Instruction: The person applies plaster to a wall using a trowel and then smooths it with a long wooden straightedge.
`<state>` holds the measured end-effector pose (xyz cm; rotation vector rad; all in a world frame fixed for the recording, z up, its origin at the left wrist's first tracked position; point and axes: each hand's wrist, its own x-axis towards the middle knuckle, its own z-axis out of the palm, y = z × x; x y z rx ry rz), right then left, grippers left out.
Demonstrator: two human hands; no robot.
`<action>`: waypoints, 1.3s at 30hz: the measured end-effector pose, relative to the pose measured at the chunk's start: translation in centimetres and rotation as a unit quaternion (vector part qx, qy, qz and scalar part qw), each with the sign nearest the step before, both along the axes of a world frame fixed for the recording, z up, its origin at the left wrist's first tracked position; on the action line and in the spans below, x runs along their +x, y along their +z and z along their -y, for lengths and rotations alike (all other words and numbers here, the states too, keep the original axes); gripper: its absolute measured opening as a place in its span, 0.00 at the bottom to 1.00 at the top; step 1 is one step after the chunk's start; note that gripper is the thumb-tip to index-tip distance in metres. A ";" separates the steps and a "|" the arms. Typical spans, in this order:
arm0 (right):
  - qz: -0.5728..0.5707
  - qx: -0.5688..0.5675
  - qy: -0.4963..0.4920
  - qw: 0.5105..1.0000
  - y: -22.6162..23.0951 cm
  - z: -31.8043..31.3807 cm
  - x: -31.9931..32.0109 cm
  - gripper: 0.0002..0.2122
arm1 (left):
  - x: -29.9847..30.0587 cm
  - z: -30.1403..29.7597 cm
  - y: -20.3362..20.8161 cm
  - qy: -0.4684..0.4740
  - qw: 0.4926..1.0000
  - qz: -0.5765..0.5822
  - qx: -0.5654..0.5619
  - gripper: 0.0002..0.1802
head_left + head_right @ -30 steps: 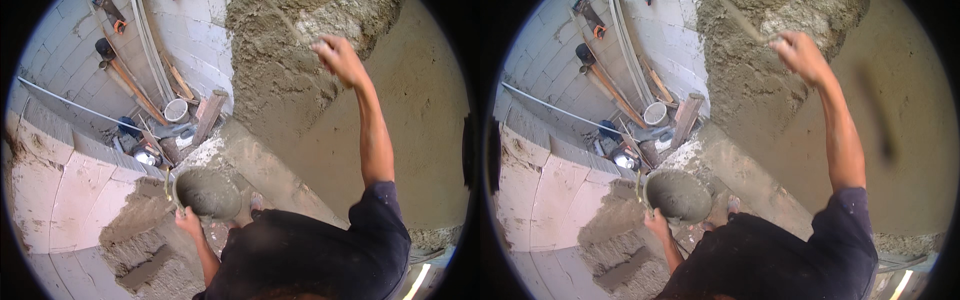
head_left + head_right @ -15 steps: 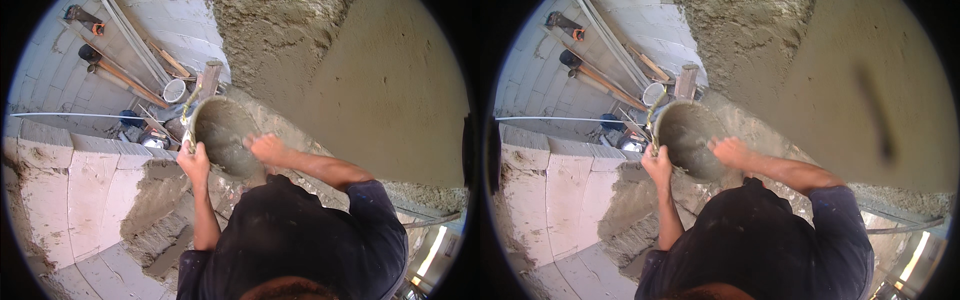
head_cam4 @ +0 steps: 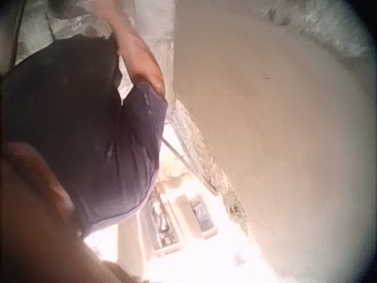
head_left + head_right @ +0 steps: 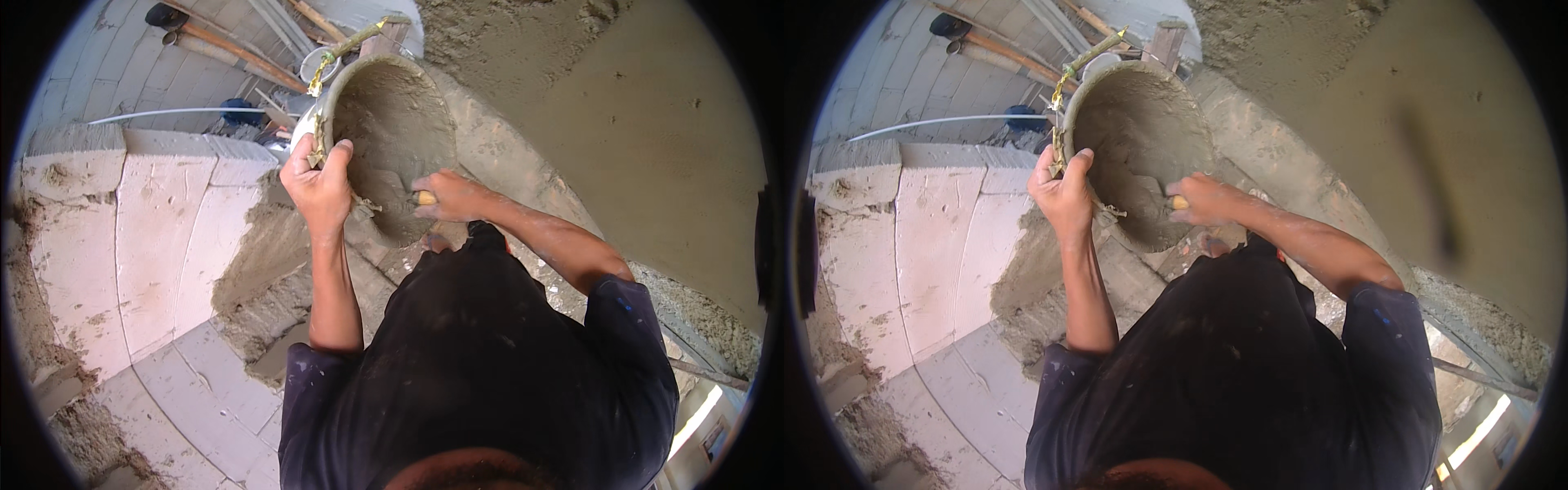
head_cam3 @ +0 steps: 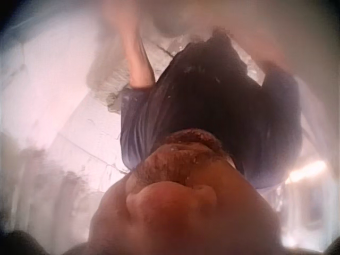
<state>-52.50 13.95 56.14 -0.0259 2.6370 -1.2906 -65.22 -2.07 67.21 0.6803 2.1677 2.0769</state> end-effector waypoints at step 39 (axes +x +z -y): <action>0.018 0.125 -0.078 0.989 5.5 -20.7 8.0 0.18 | 5.1 -2.6 -12.5 0.285 0.925 0.018 -0.252 0.09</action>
